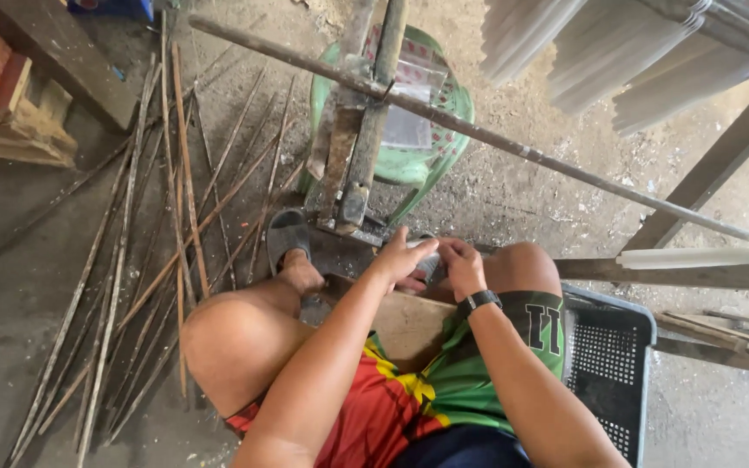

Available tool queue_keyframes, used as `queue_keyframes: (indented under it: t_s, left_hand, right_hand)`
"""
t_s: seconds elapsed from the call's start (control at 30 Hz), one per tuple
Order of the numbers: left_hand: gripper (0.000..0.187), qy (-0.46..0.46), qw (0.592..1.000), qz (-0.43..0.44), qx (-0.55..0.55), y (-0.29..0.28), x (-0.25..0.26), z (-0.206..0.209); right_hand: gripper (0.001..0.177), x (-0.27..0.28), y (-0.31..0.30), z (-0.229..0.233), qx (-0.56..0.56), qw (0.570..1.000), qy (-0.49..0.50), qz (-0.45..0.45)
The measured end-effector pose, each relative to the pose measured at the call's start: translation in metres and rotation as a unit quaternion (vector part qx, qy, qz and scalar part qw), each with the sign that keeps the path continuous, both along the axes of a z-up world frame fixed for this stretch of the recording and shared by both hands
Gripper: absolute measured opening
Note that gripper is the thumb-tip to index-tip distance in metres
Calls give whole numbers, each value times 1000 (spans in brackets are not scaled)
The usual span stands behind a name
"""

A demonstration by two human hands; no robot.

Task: The person is packaging bundles of white candles by sliding them into clear plastic bags.

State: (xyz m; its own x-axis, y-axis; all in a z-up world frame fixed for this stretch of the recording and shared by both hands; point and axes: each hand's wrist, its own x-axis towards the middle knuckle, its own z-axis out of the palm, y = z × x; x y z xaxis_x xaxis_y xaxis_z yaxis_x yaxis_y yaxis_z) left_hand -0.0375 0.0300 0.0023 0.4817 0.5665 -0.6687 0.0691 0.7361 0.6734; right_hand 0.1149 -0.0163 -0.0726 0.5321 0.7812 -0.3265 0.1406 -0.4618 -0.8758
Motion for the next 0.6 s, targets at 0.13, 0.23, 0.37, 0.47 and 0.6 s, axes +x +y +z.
queue_keyframes:
  t_s: [0.13,0.23,0.37,0.47,0.6]
  left_hand:
    - [82,160,941,-201,219,5,-11,18]
    - [85,246,873,-277,318,-2,-10,24]
    - [51,161,897,-173,374,-4,1,0]
    - [37,161,903,-104,386,-3,2,-4]
    - [35,135,927,20,350,3,7,-17]
  right_hand:
    - [12,-10,1,40,24,998,36,-35]
    - [15,-16,-2,63,47,997,49,-29]
    - [18,-33,-4,103,96,992,68,53]
    - [21,-31,-13,120,146,983,82,80]
    - [20,-6,-29,92,109,978,178,20]
